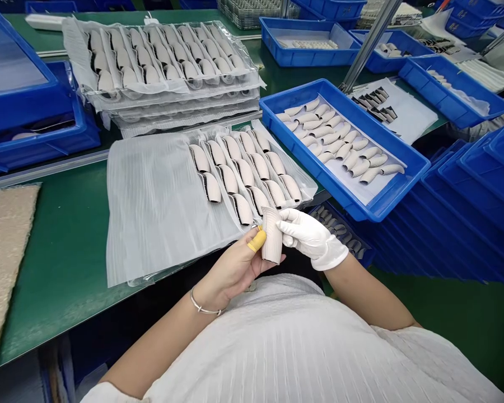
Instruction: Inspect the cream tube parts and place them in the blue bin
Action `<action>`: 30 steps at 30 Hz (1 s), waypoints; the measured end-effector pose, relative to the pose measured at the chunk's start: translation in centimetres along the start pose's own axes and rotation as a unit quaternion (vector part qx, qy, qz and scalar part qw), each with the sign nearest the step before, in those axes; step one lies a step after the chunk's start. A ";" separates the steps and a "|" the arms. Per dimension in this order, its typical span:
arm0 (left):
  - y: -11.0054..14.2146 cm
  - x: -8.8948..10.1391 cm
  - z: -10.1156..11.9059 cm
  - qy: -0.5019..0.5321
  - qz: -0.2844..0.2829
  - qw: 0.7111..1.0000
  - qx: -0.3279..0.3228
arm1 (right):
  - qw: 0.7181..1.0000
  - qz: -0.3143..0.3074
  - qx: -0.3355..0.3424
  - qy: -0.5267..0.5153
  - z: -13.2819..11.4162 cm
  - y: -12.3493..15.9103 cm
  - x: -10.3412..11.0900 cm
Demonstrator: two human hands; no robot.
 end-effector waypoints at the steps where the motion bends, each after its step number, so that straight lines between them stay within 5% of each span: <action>1: 0.0 0.0 0.0 -0.001 -0.002 1.000 0.000 | 1.000 -0.004 0.000 -0.005 0.0 0.0 0.0; 30: 0.3 0.6 0.0 -0.139 -0.021 0.990 -0.025 | 1.000 0.004 -0.009 -0.018 -0.4 0.4 -0.3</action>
Point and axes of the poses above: each hand's wrist, its own y-axis away from the middle knuckle, its own x-axis out of the back of the hand, z = x × y, the point moved 4 cm from there along -y, towards the middle knuckle, and after that the axes turned 2 degrees about x, right-handed, at the moved point
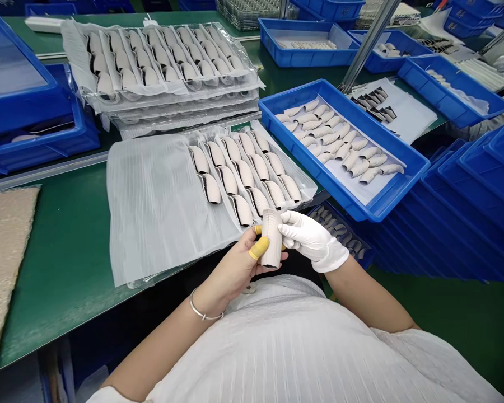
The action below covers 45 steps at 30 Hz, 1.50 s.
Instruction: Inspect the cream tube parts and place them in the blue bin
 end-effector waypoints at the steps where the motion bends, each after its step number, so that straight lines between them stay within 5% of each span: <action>1: 0.0 -0.1 0.0 -0.005 0.002 1.000 -0.002 | 1.000 0.000 -0.003 -0.001 0.0 0.0 0.0; 16: -0.2 -0.2 0.9 -0.078 0.045 0.994 -0.061 | 0.999 -0.016 -0.001 0.032 0.4 0.0 0.1; 27: 0.7 -1.5 0.7 -0.098 0.040 0.994 -0.014 | 0.957 0.107 0.141 0.231 -2.2 0.6 -1.0; 32: 0.4 -1.1 0.4 -0.111 0.039 0.993 -0.015 | 0.964 0.127 0.114 0.206 -2.1 0.7 -0.6; 41: -1.0 0.0 -0.4 -0.194 0.052 0.978 -0.063 | 0.904 0.041 0.138 0.402 -3.2 0.7 -1.6; 45: -0.8 -0.2 -0.1 -0.097 0.025 0.993 -0.059 | 0.941 0.051 0.138 0.304 -2.8 0.4 -1.1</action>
Point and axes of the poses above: each hand's wrist, its own y-axis away from the middle knuckle, its own x-axis out of the back of the hand, z = x × y, the point moved 4 cm from there along -y, towards the middle knuckle, and after that the axes turned 2 degrees about x, right-handed, at the moved point
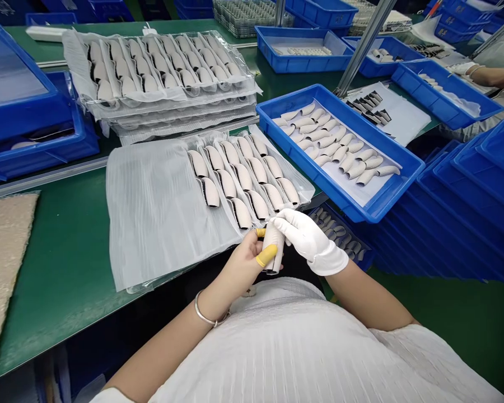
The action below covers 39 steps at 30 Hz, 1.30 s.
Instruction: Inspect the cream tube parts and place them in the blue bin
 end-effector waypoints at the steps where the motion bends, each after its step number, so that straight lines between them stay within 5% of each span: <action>1: 0.1 -0.1 0.0 0.041 -0.015 0.999 0.007 | 0.999 0.010 -0.010 -0.041 0.2 0.0 0.0; 8: 0.1 -1.1 -1.9 0.299 -0.143 0.933 0.140 | 0.957 0.047 -0.018 -0.285 2.1 -0.2 -1.1; 14: 0.4 -1.5 -1.8 0.380 -0.155 0.903 0.129 | 0.943 0.076 0.025 -0.323 2.7 -0.3 -1.6; 24: -0.1 -0.8 -0.9 0.254 0.005 0.967 0.027 | 0.987 0.016 0.028 -0.155 1.4 0.0 -1.0; 33: 0.6 -0.7 -0.6 0.217 0.024 0.975 0.051 | 0.951 0.049 -0.031 -0.304 2.1 -0.6 -1.4; 39: 1.3 -1.5 0.4 0.304 0.059 0.942 0.131 | 0.912 0.081 -0.107 -0.388 4.8 -0.6 -2.6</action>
Point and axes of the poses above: each hand's wrist, its own y-axis away from the middle knuckle, its own x-axis out of the back of the hand, z = x × y, the point moved 4 cm from there along -y, towards the middle knuckle, and after that the axes turned 2 degrees about x, right-handed, at the moved point
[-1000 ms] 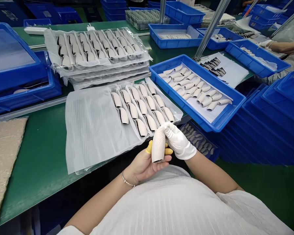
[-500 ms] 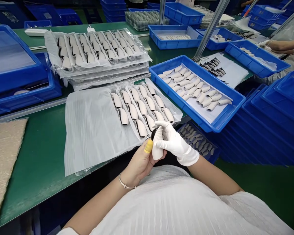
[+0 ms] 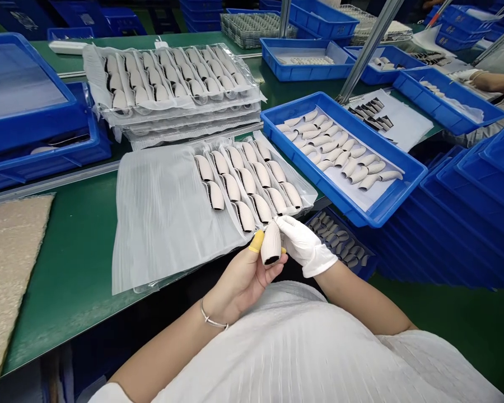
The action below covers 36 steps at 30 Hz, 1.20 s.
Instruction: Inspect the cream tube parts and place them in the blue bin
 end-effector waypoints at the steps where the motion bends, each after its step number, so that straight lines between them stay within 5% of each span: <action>1: 0.1 -0.2 0.0 0.014 0.006 1.000 0.008 | 1.000 0.003 -0.004 -0.008 0.3 0.0 0.0; 10: -0.2 -0.1 -0.3 0.086 0.002 0.996 0.032 | 0.998 0.026 -0.024 -0.051 0.7 0.3 -0.6; 18: 0.7 0.7 0.3 0.132 -0.149 0.979 0.038 | 0.996 -0.066 -0.025 0.046 -1.1 -0.6 -2.3; 23: 1.4 2.5 1.4 0.088 -0.216 0.972 -0.017 | 0.980 -0.127 0.008 0.152 -3.1 -2.3 -6.8; 26: 1.9 5.0 3.3 -0.075 -0.176 0.970 -0.152 | 0.954 -0.147 0.022 0.258 -4.7 -4.8 -9.3; 28: 2.5 7.1 5.0 -0.281 -0.088 0.911 -0.290 | 0.923 -0.146 0.038 0.353 -5.6 -7.0 -10.3; 30: 3.0 8.9 6.4 -0.488 0.018 0.778 -0.396 | 0.867 -0.154 0.049 0.472 -5.8 -9.2 -11.0; 32: 3.1 10.2 7.0 -0.619 0.082 0.645 -0.440 | 0.778 -0.180 0.043 0.601 -5.1 -10.9 -11.7; 34: 2.8 10.9 7.0 -0.677 0.094 0.571 -0.454 | 0.681 -0.212 0.024 0.700 -3.7 -11.9 -12.5; 36: 2.4 11.2 6.7 -0.702 0.094 0.532 -0.464 | 0.601 -0.233 -0.001 0.764 -2.2 -12.4 -13.3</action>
Point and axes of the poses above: each hand's wrist, its own y-axis away from the middle knuckle, its own x-axis out of the back of the hand, z = x × y, the point moved 4 cm from there along -y, towards the middle knuckle, and after that the axes turned 2 degrees about x, right-handed, at the moved point
